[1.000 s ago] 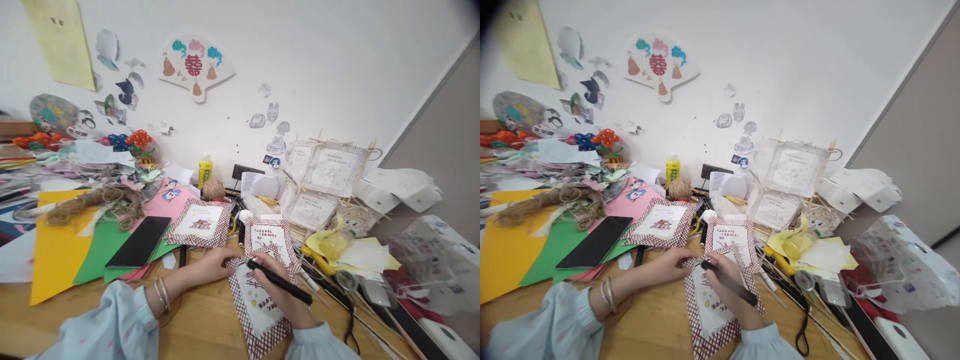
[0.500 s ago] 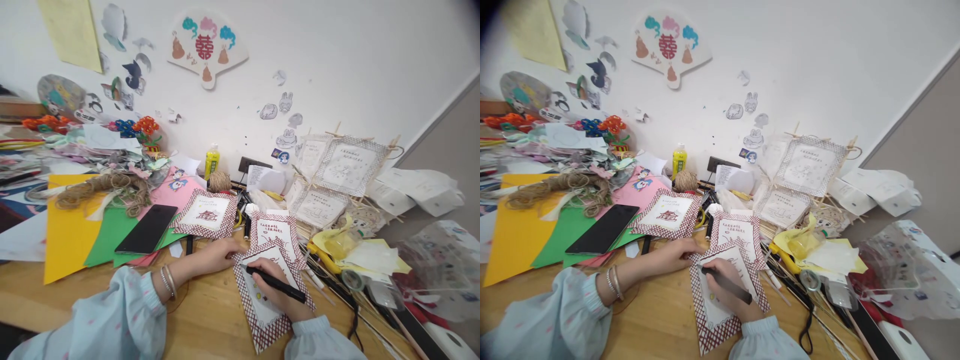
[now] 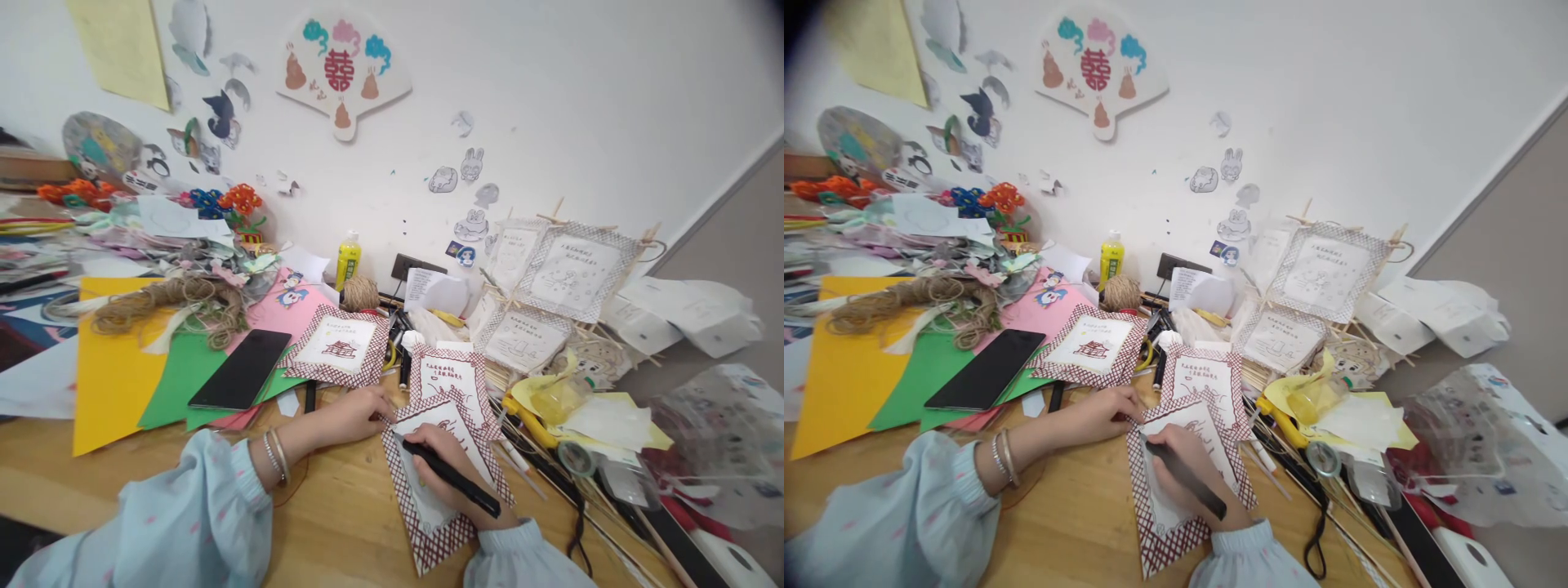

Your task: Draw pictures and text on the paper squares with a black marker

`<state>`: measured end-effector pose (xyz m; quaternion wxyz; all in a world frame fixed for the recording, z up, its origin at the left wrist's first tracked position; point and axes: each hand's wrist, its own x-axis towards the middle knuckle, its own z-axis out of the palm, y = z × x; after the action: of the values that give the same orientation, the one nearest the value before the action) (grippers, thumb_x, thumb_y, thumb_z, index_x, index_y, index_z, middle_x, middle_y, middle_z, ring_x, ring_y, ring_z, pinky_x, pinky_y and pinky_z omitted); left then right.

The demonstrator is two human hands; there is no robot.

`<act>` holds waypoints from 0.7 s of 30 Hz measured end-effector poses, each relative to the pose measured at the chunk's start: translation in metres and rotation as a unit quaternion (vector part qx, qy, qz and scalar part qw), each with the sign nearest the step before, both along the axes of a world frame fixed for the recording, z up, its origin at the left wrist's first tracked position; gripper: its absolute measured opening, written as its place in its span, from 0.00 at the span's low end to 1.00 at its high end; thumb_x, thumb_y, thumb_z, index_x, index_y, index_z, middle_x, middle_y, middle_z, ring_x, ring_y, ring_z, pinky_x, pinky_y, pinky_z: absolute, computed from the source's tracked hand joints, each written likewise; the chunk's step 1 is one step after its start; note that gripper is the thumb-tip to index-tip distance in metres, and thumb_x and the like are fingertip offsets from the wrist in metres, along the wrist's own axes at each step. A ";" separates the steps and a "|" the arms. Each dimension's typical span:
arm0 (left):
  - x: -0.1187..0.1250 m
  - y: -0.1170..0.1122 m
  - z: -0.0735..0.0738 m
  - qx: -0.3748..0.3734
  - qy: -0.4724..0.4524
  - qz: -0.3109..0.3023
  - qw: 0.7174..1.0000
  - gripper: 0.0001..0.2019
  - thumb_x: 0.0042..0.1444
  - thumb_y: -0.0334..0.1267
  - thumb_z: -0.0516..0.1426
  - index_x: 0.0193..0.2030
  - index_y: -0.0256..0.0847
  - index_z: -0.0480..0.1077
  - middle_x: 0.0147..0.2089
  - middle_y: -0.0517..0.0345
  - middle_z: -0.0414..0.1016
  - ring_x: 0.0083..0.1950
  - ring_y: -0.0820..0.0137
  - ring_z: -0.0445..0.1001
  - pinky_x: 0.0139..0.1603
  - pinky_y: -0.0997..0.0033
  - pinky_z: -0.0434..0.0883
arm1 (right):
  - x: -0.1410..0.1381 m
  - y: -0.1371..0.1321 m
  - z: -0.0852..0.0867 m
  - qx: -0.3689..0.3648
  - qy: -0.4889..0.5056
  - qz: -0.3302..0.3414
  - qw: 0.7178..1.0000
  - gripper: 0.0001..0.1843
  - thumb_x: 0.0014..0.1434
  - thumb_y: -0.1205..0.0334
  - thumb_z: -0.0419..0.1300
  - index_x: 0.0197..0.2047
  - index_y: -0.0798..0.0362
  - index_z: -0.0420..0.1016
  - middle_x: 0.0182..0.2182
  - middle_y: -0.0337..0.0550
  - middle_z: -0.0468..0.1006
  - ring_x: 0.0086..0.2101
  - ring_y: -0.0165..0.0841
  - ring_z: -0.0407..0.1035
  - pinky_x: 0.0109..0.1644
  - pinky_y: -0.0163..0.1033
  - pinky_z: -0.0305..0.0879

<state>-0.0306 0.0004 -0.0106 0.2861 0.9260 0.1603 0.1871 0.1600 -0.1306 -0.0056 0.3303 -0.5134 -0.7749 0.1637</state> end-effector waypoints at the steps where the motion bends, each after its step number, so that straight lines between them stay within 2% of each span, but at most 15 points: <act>1: 0.000 0.000 -0.001 0.000 0.000 0.002 1.000 0.13 0.52 0.24 0.58 0.40 0.42 0.79 0.42 0.54 0.76 0.44 0.65 0.74 0.48 0.67 0.68 | 0.000 -0.001 0.001 -0.003 0.002 -0.001 1.000 0.13 0.54 0.70 0.53 0.42 0.51 0.72 0.38 0.46 0.79 0.40 0.40 0.74 0.46 0.46 0.71; 10: -0.001 0.002 -0.004 0.005 0.002 0.008 1.000 0.12 0.52 0.25 0.58 0.40 0.41 0.79 0.42 0.52 0.76 0.44 0.64 0.74 0.48 0.67 0.68 | 0.003 -0.007 0.006 -0.016 0.042 0.000 0.999 0.10 0.59 0.64 0.53 0.43 0.50 0.72 0.39 0.46 0.78 0.41 0.39 0.73 0.47 0.44 0.70; 16: 0.000 0.003 -0.005 0.007 -0.006 0.004 1.000 0.13 0.51 0.25 0.58 0.41 0.43 0.78 0.41 0.54 0.76 0.44 0.65 0.74 0.47 0.68 0.68 | 0.004 -0.008 0.007 -0.054 0.052 -0.026 0.997 0.11 0.56 0.68 0.53 0.41 0.49 0.72 0.40 0.45 0.79 0.43 0.38 0.73 0.49 0.45 0.70; 21: 0.000 0.003 -0.004 0.010 -0.010 0.000 1.000 0.12 0.52 0.26 0.58 0.40 0.42 0.78 0.41 0.55 0.76 0.43 0.65 0.74 0.47 0.68 0.69 | 0.004 -0.009 0.009 -0.062 0.057 -0.028 0.996 0.11 0.57 0.66 0.53 0.42 0.49 0.72 0.40 0.45 0.78 0.43 0.38 0.73 0.49 0.46 0.69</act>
<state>-0.0307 0.0032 -0.0148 0.2787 0.9269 0.1554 0.1979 0.1642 -0.1400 0.0031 0.3460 -0.5441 -0.7285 0.2314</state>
